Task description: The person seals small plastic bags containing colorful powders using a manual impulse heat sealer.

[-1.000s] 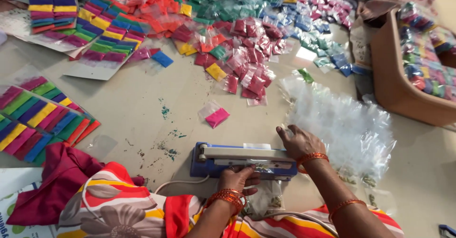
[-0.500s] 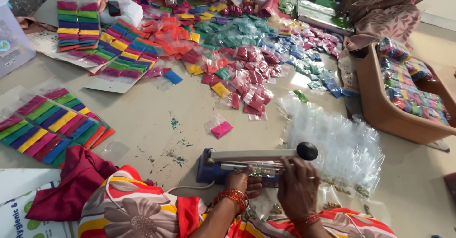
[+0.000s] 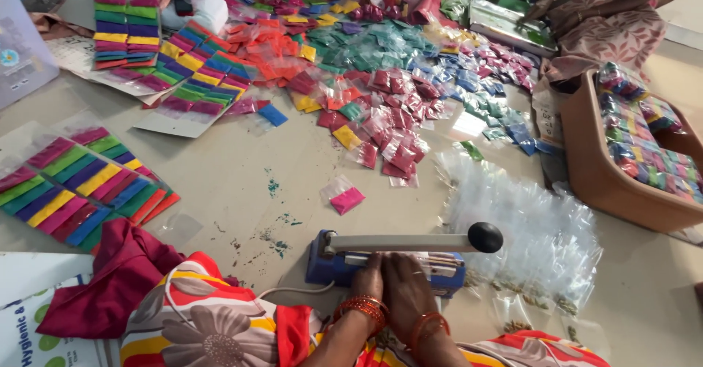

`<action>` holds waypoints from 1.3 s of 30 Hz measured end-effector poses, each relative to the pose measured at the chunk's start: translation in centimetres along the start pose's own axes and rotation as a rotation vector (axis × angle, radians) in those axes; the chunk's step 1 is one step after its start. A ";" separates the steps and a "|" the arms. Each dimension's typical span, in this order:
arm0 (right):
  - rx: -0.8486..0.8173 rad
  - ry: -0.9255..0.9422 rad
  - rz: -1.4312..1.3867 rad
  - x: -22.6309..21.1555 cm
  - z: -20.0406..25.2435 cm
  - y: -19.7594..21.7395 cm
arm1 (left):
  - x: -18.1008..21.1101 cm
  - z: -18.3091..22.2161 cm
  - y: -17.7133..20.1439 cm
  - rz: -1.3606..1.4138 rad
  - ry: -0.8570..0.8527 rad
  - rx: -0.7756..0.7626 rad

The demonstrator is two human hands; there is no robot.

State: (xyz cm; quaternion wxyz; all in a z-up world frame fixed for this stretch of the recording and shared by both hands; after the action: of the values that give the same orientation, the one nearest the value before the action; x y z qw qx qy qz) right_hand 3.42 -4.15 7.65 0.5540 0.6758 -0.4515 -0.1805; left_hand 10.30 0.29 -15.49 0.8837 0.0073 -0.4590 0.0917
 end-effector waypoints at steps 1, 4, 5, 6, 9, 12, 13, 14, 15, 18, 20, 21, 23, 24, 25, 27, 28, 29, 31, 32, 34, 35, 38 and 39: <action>-0.002 -0.003 0.002 0.1 0.1 0.0 | -0.2 -0.2 -0.2 -0.001 0.001 -0.004; 0.021 -0.117 -0.240 1.6 0.8 -0.4 | -0.2 0.1 0.3 0.146 0.007 0.034; -0.012 -0.112 -0.152 2.2 1.4 -0.9 | 0.1 0.8 0.2 0.165 0.018 0.003; -0.045 -0.105 -0.062 3.0 1.9 -1.5 | 0.4 1.5 0.1 0.186 0.029 -0.027; -0.188 -0.461 -0.118 7.1 3.7 -0.2 | 3.8 8.3 -1.0 0.518 0.352 -0.238; -0.115 -0.529 -0.072 8.2 4.7 0.0 | 2.6 6.4 -1.2 0.492 0.300 -0.230; -0.114 -0.529 -0.073 7.9 4.5 -0.4 | 2.8 6.5 -1.3 0.492 0.299 -0.230; -0.084 -0.491 -0.079 7.3 4.2 -0.5 | 2.7 6.7 -1.3 0.494 0.319 -0.233; -0.054 -0.453 -0.086 6.7 4.0 -0.6 | 2.7 6.9 -1.4 0.496 0.338 -0.236; -0.005 -0.232 0.020 2.8 2.0 -2.2 | -3.8 -3.3 -2.1 0.157 -0.074 -0.124; -0.021 -0.143 -0.070 1.3 1.3 -2.2 | -6.3 -7.7 -2.0 -0.197 -0.306 0.017; -0.038 -0.055 -0.159 0.2 0.9 -2.3 | -6.7 -9.2 -2.2 -0.552 -0.534 0.159; -0.050 -0.108 -0.132 1.6 1.3 -2.7 | -3.1 -4.7 -1.6 -0.410 -0.399 0.016; -0.063 -0.157 -0.104 2.6 1.5 -3.0 | -1.8 -2.6 -1.7 -0.259 -0.262 -0.122; -0.063 -0.154 -0.104 4.1 1.4 -2.8 | 2.8 1.4 -2.0 -0.257 -0.262 -0.120; -0.507 -0.634 0.016 10.2 3.9 -5.3 | 7.1 11.4 -0.1 0.466 0.335 -0.235; -0.509 -0.634 0.013 11.4 3.9 -6.8 | 6.3 10.6 -0.3 0.464 0.338 -0.232; -0.443 -0.637 0.056 12.8 3.7 -7.7 | 5.7 9.8 -0.6 0.418 0.312 -0.246; -0.378 -0.648 0.099 14.3 2.7 -7.6 | 5.1 9.2 -1.0 0.363 0.289 -0.266; -0.458 -0.698 0.024 14.5 2.0 -7.3 | 5.4 9.1 -1.1 0.364 0.265 -0.276; -0.534 -0.754 -0.052 15.3 2.4 -9.6 | 5.5 8.9 -1.3 0.361 0.240 -0.291; -0.446 -0.822 -0.246 16.1 3.5 -12.4 | 5.5 8.6 -1.4 0.369 0.215 -0.287; -0.275 -0.949 -0.582 17.4 6.8 -14.5 | 6.5 9.0 -1.8 0.354 0.080 -0.298; -0.193 -1.001 -0.732 17.6 7.7 -14.3 | 7.6 9.2 -1.7 0.333 -0.037 -0.302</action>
State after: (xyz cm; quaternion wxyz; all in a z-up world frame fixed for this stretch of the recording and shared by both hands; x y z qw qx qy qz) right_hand 12.83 -23.18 -3.35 0.2361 0.5672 -0.3772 -0.6930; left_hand 7.38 -1.09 -3.91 0.8389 -0.1992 -0.4784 0.1664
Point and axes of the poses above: each hand's wrist, its own z-axis away from the middle knuckle, its own y-axis out of the back of the hand, x = y × z, the point moved 8 cm from there along -z, towards the middle knuckle, and after that the axes turned 7 degrees about z, right-handed, at the moved point
